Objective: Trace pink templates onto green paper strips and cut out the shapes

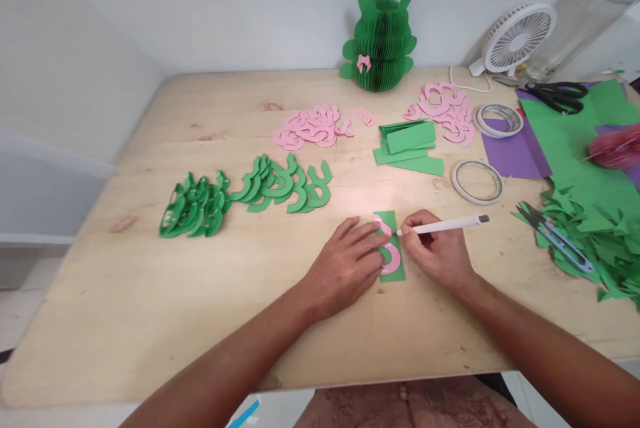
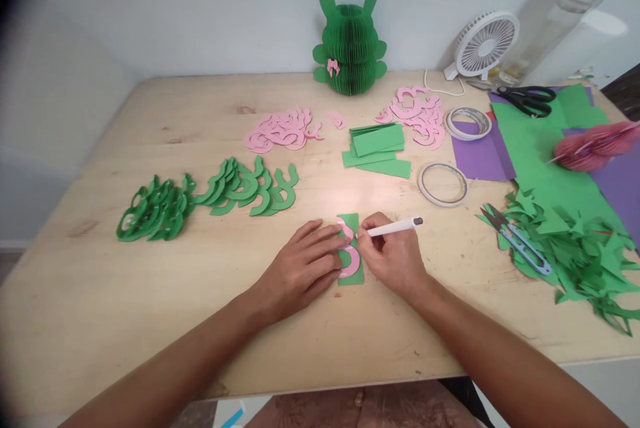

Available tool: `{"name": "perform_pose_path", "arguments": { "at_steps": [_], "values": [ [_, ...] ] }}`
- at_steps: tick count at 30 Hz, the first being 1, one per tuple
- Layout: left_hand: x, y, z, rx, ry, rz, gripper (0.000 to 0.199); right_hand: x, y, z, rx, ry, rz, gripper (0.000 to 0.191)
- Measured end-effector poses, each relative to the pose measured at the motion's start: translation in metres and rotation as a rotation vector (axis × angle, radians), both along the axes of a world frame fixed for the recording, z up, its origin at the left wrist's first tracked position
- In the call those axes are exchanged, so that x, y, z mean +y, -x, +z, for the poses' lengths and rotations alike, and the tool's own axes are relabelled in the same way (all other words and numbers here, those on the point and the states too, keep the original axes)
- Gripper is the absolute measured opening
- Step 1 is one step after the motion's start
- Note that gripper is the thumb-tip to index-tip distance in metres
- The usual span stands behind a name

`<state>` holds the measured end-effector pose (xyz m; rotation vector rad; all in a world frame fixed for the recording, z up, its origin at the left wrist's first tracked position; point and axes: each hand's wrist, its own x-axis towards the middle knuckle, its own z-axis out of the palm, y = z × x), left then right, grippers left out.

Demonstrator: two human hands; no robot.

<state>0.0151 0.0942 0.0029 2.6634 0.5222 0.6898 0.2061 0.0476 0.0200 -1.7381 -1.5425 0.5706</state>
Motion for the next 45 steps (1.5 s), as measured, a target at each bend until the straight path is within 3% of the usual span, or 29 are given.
{"name": "perform_pose_path", "arguments": {
  "at_steps": [45],
  "values": [
    [0.0004, 0.0001, -0.0003, -0.001, 0.006, -0.006, 0.011, 0.0009, 0.0010, -0.0008, 0.032, -0.010, 0.001, 0.011]
  ]
}}
